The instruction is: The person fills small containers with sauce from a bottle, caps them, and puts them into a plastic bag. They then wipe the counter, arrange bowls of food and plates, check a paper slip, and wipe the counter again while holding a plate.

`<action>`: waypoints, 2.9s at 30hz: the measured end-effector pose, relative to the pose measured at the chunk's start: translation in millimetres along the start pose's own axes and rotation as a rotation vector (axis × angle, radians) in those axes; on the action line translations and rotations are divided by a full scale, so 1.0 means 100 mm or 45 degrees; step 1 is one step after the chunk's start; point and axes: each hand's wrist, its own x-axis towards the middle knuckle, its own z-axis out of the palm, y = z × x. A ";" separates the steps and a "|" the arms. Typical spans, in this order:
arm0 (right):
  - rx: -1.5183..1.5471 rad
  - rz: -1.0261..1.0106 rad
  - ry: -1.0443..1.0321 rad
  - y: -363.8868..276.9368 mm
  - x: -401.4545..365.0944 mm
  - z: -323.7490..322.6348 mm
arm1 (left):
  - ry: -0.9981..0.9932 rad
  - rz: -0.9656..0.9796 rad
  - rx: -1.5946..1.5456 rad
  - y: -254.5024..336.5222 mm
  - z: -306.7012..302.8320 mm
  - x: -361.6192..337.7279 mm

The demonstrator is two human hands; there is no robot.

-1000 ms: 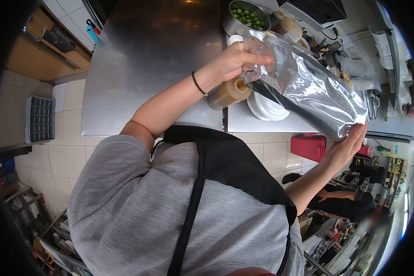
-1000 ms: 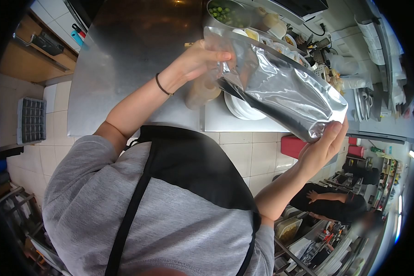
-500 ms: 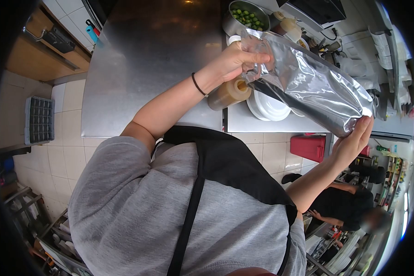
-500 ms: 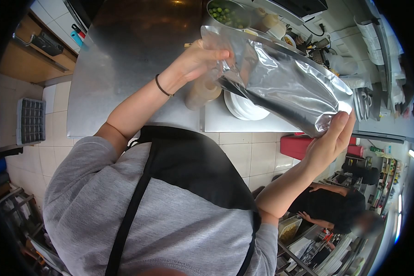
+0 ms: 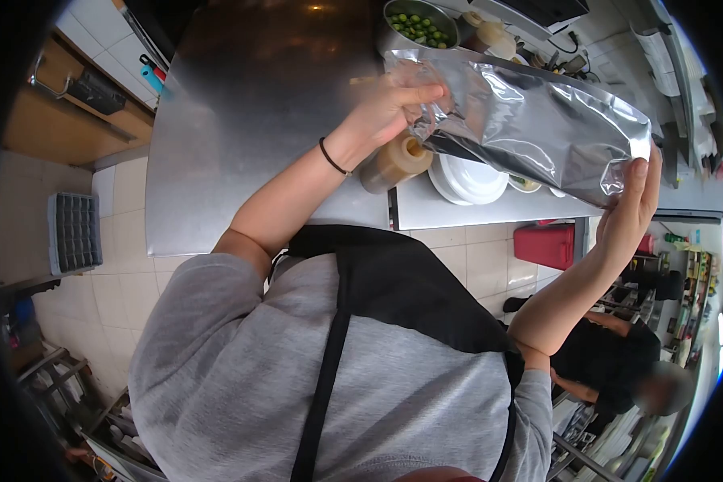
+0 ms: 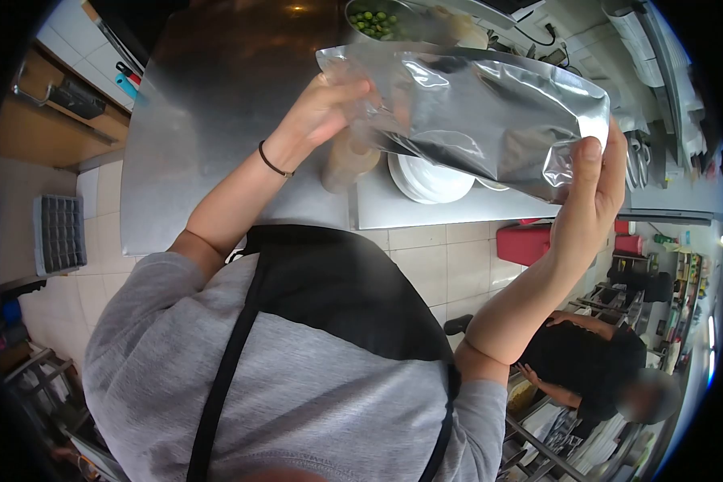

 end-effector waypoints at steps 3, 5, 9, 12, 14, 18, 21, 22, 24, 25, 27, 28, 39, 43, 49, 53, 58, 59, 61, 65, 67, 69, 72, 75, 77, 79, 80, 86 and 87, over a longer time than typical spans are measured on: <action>0.064 -0.022 -0.083 -0.01 0.02 0.02 | 0.065 0.043 -0.040 0.00 0.03 -0.03; 0.086 -0.046 -0.047 -0.03 0.03 0.04 | 0.104 0.061 -0.062 -0.01 0.06 -0.03; 0.049 0.092 -0.128 -0.08 0.03 0.02 | 0.072 0.061 -0.069 0.00 0.00 -0.03; 0.072 0.059 -0.121 -0.06 0.05 0.03 | 0.039 0.055 -0.059 -0.01 -0.02 -0.03; 0.068 0.031 -0.110 -0.06 0.06 0.05 | 0.042 0.075 -0.065 -0.02 -0.03 -0.02; 0.128 -0.013 -0.049 -0.08 0.07 0.09 | 0.037 0.023 -0.065 -0.01 -0.04 -0.03; 0.135 -0.037 -0.061 -0.09 0.07 0.09 | 0.033 0.005 -0.059 0.01 -0.03 -0.03; 0.145 -0.047 -0.067 -0.09 0.08 0.09 | 0.027 -0.004 -0.058 0.01 -0.03 -0.02; 0.155 -0.076 -0.068 -0.08 0.09 0.10 | 0.029 -0.003 -0.050 0.01 -0.03 -0.01; 0.165 -0.106 -0.072 -0.08 0.09 0.10 | 0.033 -0.001 -0.044 0.01 -0.03 0.00; 0.184 -0.111 -0.073 -0.07 0.09 0.10 | 0.023 0.014 -0.035 0.02 -0.01 0.00; 0.202 -0.115 -0.078 -0.07 0.09 0.10 | 0.015 0.029 -0.027 0.03 -0.01 0.01; 0.217 -0.090 -0.069 -0.09 0.09 0.10 | 0.006 0.061 -0.001 0.03 0.03 0.04; 0.183 -0.107 -0.054 -0.06 0.09 0.10 | 0.025 0.069 0.004 0.01 0.00 0.04; 0.209 -0.070 -0.039 -0.07 0.08 0.13 | 0.005 0.075 0.016 0.00 0.00 0.04; 0.181 -0.048 -0.032 -0.06 0.08 0.13 | 0.029 0.073 0.005 -0.02 -0.01 0.05; 0.208 -0.053 -0.029 -0.05 0.08 0.13 | 0.044 0.079 0.019 -0.02 0.01 0.05; 0.209 -0.052 -0.028 -0.04 0.08 0.12 | 0.044 0.078 0.019 -0.02 0.02 0.05; 0.153 -0.015 -0.058 -0.03 0.07 0.09 | 0.028 0.093 0.039 -0.01 0.03 0.05; 0.170 -0.004 -0.061 -0.02 0.07 0.09 | 0.025 0.070 0.059 -0.01 0.02 0.06; 0.226 -0.058 -0.019 -0.02 0.08 0.13 | 0.041 0.094 0.082 -0.02 0.02 0.07; 0.239 -0.046 -0.013 -0.01 0.09 0.13 | 0.052 0.080 0.087 0.00 0.05 0.06; 0.244 -0.035 0.004 0.02 0.10 0.14 | 0.084 0.061 0.082 0.00 0.06 0.06; 0.234 0.023 -0.032 0.18 0.15 0.08 | 0.119 0.039 0.079 0.00 0.08 0.08; 0.233 0.082 -0.078 0.31 0.19 0.08 | 0.132 0.021 0.086 0.01 0.08 0.09; 0.262 0.106 -0.064 0.39 0.23 0.11 | 0.142 0.000 0.115 0.01 0.08 0.11; 0.287 0.138 -0.073 0.44 0.25 0.12 | 0.141 0.002 0.116 0.01 0.07 0.11; 0.341 0.157 -0.127 0.78 0.36 0.11 | 0.322 -0.119 0.099 -0.05 0.02 0.15; 0.327 0.176 -0.135 0.80 0.37 0.11 | 0.295 -0.128 0.103 -0.08 -0.04 0.16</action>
